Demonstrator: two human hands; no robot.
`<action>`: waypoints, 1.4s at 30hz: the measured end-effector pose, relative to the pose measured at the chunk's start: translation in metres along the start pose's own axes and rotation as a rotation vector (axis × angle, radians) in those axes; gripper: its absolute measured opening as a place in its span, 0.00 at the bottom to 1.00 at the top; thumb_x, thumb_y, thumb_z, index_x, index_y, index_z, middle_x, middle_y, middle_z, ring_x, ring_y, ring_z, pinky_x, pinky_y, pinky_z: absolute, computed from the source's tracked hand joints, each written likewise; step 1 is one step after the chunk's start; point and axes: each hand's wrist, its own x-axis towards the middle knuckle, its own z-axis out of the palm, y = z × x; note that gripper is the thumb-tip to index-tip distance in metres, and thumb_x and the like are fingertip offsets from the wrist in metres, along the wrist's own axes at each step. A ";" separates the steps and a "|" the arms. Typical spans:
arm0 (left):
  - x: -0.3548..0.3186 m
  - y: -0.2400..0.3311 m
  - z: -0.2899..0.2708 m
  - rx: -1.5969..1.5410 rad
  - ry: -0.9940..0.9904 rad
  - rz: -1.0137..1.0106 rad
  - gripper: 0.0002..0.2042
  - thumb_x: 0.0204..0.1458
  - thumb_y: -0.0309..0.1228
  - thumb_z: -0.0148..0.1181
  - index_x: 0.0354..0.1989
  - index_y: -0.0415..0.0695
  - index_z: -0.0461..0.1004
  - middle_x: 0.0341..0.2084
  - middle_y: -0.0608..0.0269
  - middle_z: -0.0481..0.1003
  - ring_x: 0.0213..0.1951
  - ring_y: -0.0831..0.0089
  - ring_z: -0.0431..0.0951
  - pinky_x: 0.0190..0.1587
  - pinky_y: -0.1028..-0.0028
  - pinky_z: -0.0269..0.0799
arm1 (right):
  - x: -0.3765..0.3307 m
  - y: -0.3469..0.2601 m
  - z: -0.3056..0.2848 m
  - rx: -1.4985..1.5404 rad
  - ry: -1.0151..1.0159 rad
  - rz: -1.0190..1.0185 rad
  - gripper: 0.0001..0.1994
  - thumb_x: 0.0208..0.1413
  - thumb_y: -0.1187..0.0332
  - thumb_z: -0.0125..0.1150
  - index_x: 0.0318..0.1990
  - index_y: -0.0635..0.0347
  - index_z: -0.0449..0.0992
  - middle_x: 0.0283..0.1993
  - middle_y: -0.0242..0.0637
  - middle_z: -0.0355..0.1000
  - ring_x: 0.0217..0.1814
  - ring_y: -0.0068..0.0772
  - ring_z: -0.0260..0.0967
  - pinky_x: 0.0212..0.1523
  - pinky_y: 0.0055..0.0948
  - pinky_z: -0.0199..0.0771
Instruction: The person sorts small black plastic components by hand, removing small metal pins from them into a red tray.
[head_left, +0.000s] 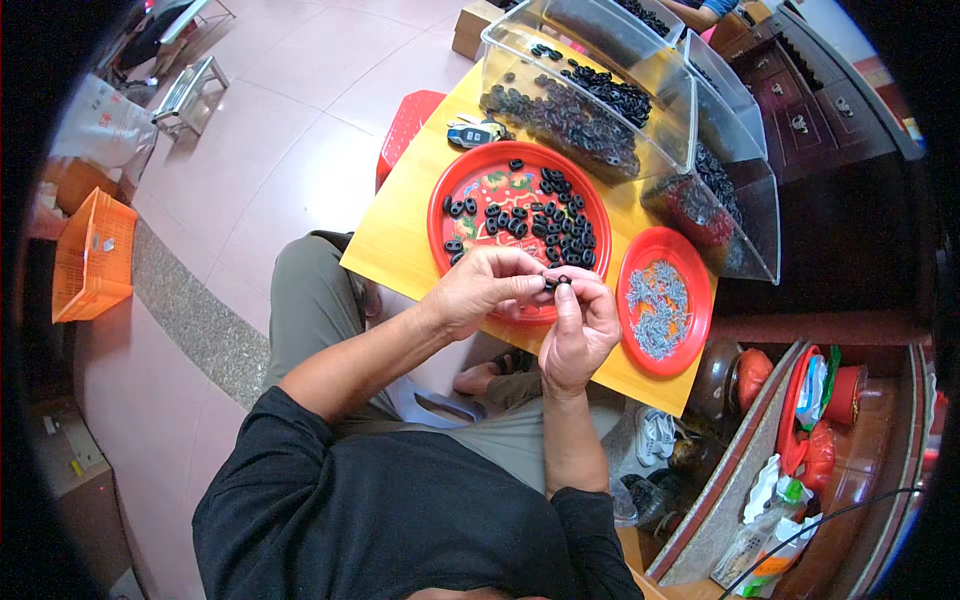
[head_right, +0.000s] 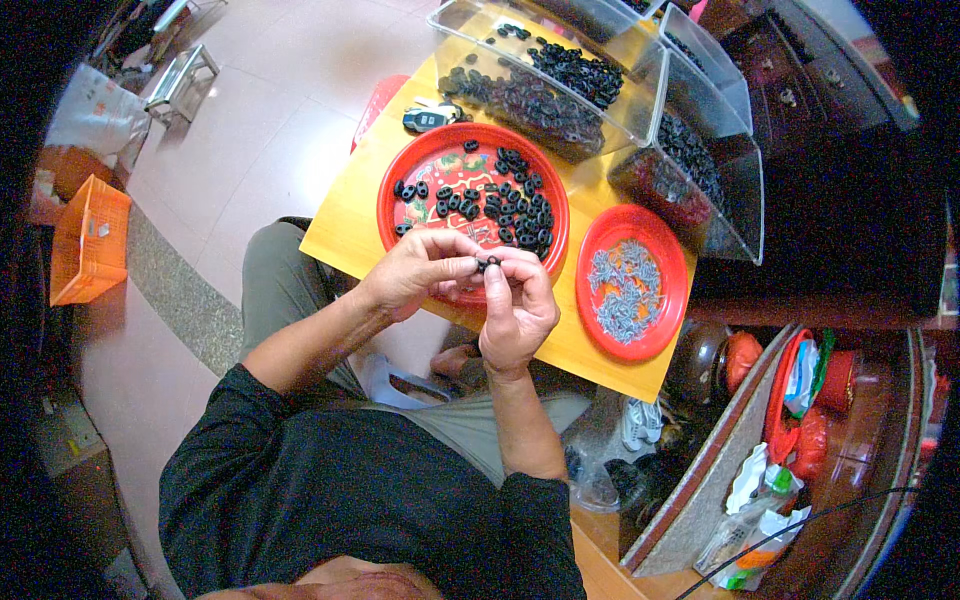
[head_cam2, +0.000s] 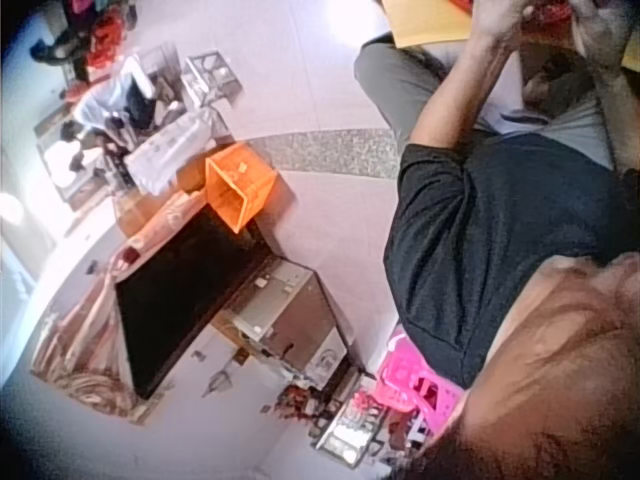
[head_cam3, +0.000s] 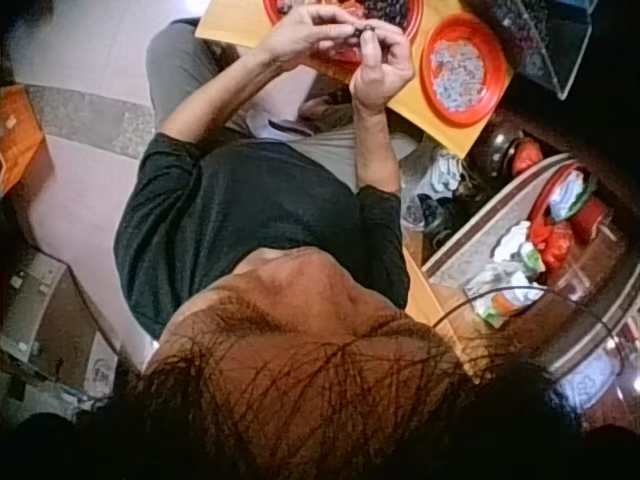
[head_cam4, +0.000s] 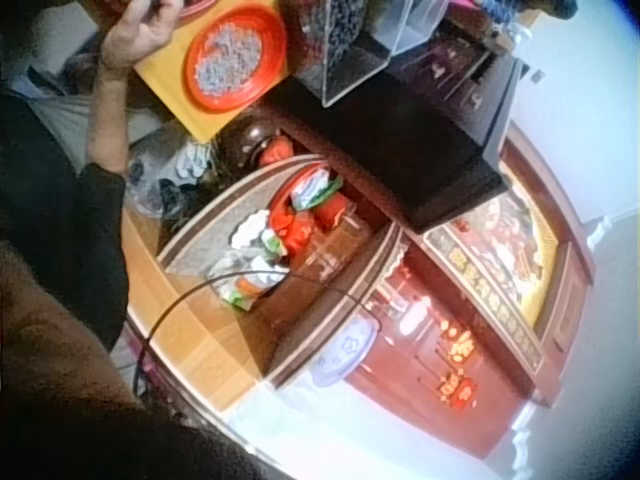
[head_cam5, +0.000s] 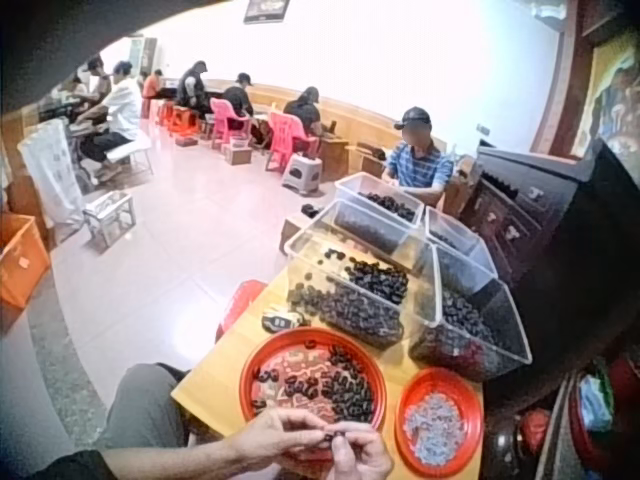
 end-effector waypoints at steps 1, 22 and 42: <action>0.000 0.000 0.000 -0.002 0.008 0.021 0.07 0.52 0.30 0.59 0.35 0.40 0.75 0.24 0.69 0.74 0.24 0.86 0.70 0.25 0.87 0.66 | 0.000 -0.001 0.002 0.042 0.010 -0.001 0.02 0.54 0.82 0.49 0.33 0.66 0.68 0.39 0.47 0.70 0.34 0.27 0.69 0.34 0.25 0.75; -0.011 0.007 -0.002 0.245 -0.103 0.091 0.07 0.56 0.31 0.54 0.31 0.40 0.71 0.22 0.74 0.68 0.24 0.88 0.66 0.26 0.85 0.61 | 0.035 -0.035 -0.032 -0.107 -0.288 0.529 0.02 0.51 0.79 0.56 0.28 0.66 0.72 0.27 0.34 0.72 0.24 0.19 0.69 0.27 0.19 0.73; -0.008 -0.008 -0.005 0.376 -0.058 0.235 0.07 0.54 0.28 0.54 0.31 0.37 0.71 0.24 0.72 0.69 0.29 0.86 0.65 0.31 0.82 0.63 | 0.037 -0.035 -0.032 -0.317 -0.445 0.606 0.02 0.51 0.76 0.58 0.29 0.65 0.73 0.23 0.29 0.71 0.24 0.16 0.69 0.24 0.17 0.69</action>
